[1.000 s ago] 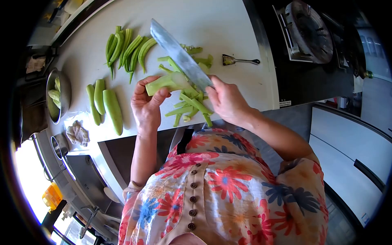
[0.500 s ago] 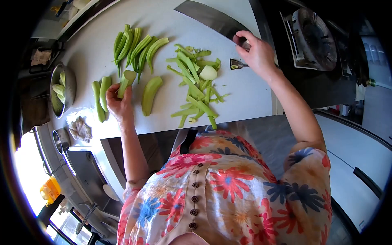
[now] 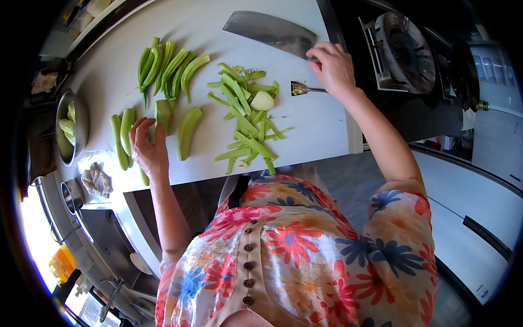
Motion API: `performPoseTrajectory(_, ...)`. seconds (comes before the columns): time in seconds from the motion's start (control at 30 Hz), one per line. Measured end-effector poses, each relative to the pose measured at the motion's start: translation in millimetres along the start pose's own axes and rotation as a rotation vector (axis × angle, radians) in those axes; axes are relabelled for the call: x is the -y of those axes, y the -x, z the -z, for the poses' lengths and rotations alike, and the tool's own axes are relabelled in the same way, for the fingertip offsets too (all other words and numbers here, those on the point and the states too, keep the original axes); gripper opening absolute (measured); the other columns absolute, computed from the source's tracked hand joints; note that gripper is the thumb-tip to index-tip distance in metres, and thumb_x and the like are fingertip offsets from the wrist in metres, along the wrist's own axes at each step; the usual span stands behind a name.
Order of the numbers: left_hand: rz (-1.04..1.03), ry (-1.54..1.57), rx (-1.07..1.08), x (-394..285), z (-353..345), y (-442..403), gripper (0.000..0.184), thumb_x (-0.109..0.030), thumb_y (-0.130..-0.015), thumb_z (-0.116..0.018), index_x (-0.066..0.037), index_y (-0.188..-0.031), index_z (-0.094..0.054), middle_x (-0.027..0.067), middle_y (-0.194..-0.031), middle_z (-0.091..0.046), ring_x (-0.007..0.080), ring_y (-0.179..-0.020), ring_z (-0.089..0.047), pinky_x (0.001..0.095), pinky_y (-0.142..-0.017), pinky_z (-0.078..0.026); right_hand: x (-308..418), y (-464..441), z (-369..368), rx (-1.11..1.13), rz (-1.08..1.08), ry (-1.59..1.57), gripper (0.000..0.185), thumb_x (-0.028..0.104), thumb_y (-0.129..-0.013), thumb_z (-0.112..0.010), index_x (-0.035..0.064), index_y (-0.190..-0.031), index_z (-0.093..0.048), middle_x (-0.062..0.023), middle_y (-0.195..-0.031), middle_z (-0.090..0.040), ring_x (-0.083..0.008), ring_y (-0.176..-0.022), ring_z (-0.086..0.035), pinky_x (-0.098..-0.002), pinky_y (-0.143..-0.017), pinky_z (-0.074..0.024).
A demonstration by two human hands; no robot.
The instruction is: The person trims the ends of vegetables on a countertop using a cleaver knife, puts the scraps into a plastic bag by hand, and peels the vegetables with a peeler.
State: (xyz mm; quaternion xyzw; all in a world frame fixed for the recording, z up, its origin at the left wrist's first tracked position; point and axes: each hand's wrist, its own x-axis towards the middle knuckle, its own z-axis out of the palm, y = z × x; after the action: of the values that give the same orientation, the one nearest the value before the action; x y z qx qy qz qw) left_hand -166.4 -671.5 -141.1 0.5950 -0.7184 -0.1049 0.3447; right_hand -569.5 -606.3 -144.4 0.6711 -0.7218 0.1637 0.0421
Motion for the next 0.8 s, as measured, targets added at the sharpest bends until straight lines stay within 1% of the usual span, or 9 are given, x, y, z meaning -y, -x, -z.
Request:
performPoseTrajectory(0.03,-0.01,0.028,-0.003,-5.7,1.8,0.1,0.016,-0.012,-0.076,-0.066,-0.009,-0.092,-0.067,0.005,-0.102,-0.062,0.0182,-0.082,-0.057,0.0304,-0.075,-0.046,2.5,5.2,7.0,0.0,0.02,-0.003,0.018,0.015,-0.075,-0.066,0.0144,-0.093,-0.063,-0.0025,-0.095,-0.06,-0.0238,-0.091,-0.056,-0.0361,-0.077,-0.0461)
performPoseTrajectory(0.13,-0.061,0.132,-0.004,-24.0,0.6,1.4,0.015,-0.009,-0.076,-0.066,-0.007,-0.091,-0.066,0.0064,-0.098,-0.063,0.0196,-0.086,-0.059,0.0305,-0.076,-0.047,28.1,32.3,30.9,0.276,-0.04,0.053,0.019,0.012,-0.074,-0.065,0.0121,-0.093,-0.063,-0.0045,-0.094,-0.061,-0.0252,-0.093,-0.056,-0.038,-0.077,-0.0454)
performPoseTrajectory(0.23,-0.139,0.238,0.131,-55.8,-4.0,4.8,0.016,-0.003,-0.075,-0.065,-0.005,-0.09,-0.066,0.0098,-0.095,-0.062,0.0227,-0.086,-0.061,0.0329,-0.075,-0.049,31.5,37.6,25.8,0.455,-0.16,0.149,0.018,0.011,-0.073,-0.065,0.0105,-0.091,-0.062,-0.007,-0.091,-0.061,-0.0258,-0.094,-0.057,-0.0382,-0.079,-0.0449)
performPoseTrajectory(0.27,-0.177,0.257,0.175,-64.9,-8.5,6.4,0.016,-0.003,-0.074,-0.065,-0.005,-0.09,-0.066,0.0106,-0.094,-0.062,0.0241,-0.085,-0.061,0.0333,-0.075,-0.049,29.8,36.1,24.1,0.477,-0.166,0.083,0.015,0.01,-0.072,-0.063,0.0069,-0.087,-0.061,-0.0086,-0.085,-0.062,-0.0269,-0.087,-0.059,-0.0388,-0.077,-0.0464)
performPoseTrajectory(0.37,-0.282,0.334,0.296,-88.8,-25.5,11.9,0.016,-0.002,-0.073,-0.066,-0.006,-0.088,-0.066,0.0122,-0.089,-0.061,0.029,-0.082,-0.061,0.0352,-0.072,-0.048,38.6,32.7,27.1,0.559,-0.293,-0.177,0.015,0.008,-0.07,-0.063,0.0036,-0.084,-0.06,-0.0092,-0.079,-0.063,-0.0265,-0.077,-0.062,-0.0369,-0.07,-0.0483)
performPoseTrajectory(0.47,-0.363,0.365,0.367,-108.8,-44.6,18.0,0.019,-0.004,-0.072,-0.068,-0.007,-0.091,-0.066,0.0111,-0.083,-0.059,0.0283,-0.077,-0.06,0.0361,-0.068,-0.048,57.8,37.5,33.9,0.438,-0.311,-0.43,0.015,0.007,-0.069,-0.062,0.0013,-0.083,-0.06,-0.0086,-0.074,-0.063,-0.0222,-0.068,-0.062,-0.0329,-0.062,-0.0485)
performPoseTrajectory(0.6,-0.448,0.354,0.409,-124.3,-61.6,21.3,0.022,-0.008,-0.07,-0.07,-0.009,-0.092,-0.066,0.0094,-0.078,-0.059,0.0283,-0.073,-0.058,0.0376,-0.065,-0.047,91.7,40.4,32.6,0.438,-0.348,-0.725,0.013,0.006,-0.07,-0.062,0.0006,-0.081,-0.058,-0.0061,-0.066,-0.061,-0.0151,-0.061,-0.059,-0.0288,-0.058,-0.0472)
performPoseTrajectory(0.7,-0.472,0.351,0.392,-115.0,-71.2,23.2,0.018,-0.008,-0.071,-0.069,-0.009,-0.089,-0.066,0.0093,-0.076,-0.059,0.0284,-0.07,-0.059,0.037,-0.063,-0.048,103.5,39.7,42.6,0.536,-0.503,-0.843,0.012,0.004,-0.07,-0.061,0.0006,-0.08,-0.056,-0.0052,-0.065,-0.06,-0.0154,-0.06,-0.059,-0.0293,-0.058,-0.0469)
performPoseTrajectory(0.8,-0.446,0.354,0.405,-112.8,-72.3,26.0,0.013,-0.006,-0.072,-0.067,-0.008,-0.086,-0.066,0.0093,-0.073,-0.06,0.0285,-0.066,-0.059,0.0363,-0.061,-0.049,112.1,44.0,41.9,0.504,-0.482,-0.84,0.012,0.003,-0.071,-0.061,0.0013,-0.08,-0.054,-0.0062,-0.066,-0.06,-0.0163,-0.06,-0.059,-0.0295,-0.057,-0.0467)
